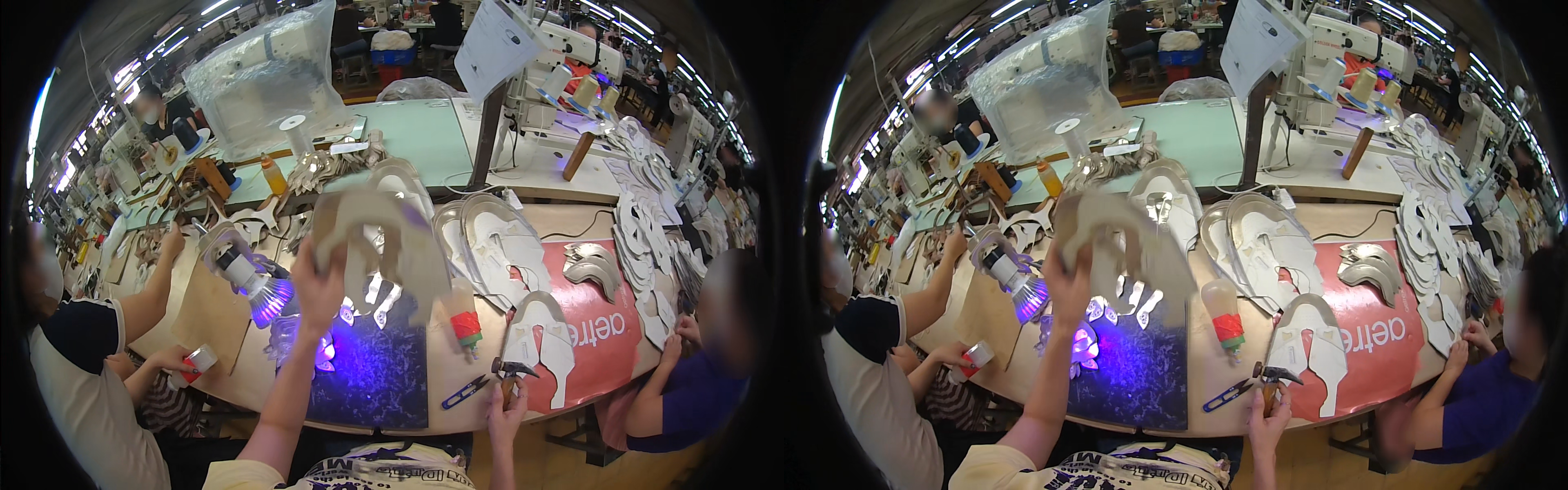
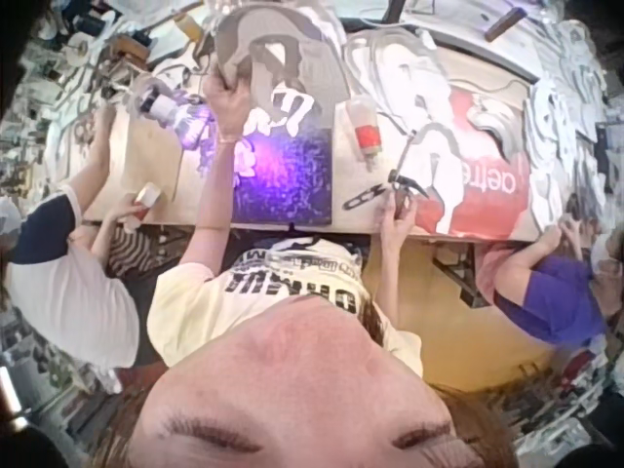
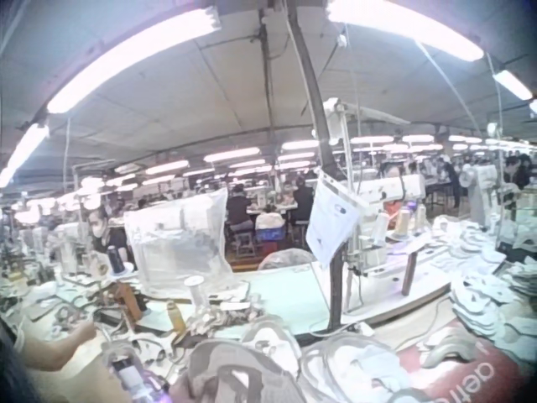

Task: The person assembles white decorative parts on a workbench. They apply glue from a squeeze bottle, press small pieces into place, and use a hammer to tap components. The person also picks up and places small brown items and a white shoe-shaped part.

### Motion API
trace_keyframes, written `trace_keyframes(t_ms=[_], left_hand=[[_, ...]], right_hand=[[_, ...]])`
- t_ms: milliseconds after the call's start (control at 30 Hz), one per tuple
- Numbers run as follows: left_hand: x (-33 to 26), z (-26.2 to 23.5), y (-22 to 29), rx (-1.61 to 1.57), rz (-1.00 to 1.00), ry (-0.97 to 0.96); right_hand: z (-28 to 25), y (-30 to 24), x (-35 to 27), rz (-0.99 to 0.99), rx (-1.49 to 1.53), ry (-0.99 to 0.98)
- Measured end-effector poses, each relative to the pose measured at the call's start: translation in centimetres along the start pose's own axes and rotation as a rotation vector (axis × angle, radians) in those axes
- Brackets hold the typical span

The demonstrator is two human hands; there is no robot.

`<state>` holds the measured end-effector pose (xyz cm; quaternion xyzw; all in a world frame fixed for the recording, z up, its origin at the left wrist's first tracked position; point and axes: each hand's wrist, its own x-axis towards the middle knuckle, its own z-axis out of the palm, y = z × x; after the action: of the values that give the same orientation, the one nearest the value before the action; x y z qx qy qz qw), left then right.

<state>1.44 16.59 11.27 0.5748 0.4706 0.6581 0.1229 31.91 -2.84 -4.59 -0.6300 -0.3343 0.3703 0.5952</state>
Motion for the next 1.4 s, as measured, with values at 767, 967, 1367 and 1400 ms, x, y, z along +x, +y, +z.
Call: trace_keyframes(t_ms=[767,967,1367,1400], left_hand=[[-21.0,0.6,1.4,0.503,-0.075,-0.843],[-21.1,0.7,1.2,0.467,-0.117,-0.828],[-21.0,1.0,1.3,0.485,-0.116,-0.842],[-21.1,1.0,1.3,0.47,-0.109,-0.843]], right_hand=[[0.1,-3.0,-0.6,-0.018,-0.435,-0.251],[1.8,-6.1,-0.7,-0.331,-0.795,-0.272],[-3.5,-8.9,14.5,-0.451,-0.927,0.163],[-4.5,-8.6,16.0,-0.359,-0.894,0.254]])
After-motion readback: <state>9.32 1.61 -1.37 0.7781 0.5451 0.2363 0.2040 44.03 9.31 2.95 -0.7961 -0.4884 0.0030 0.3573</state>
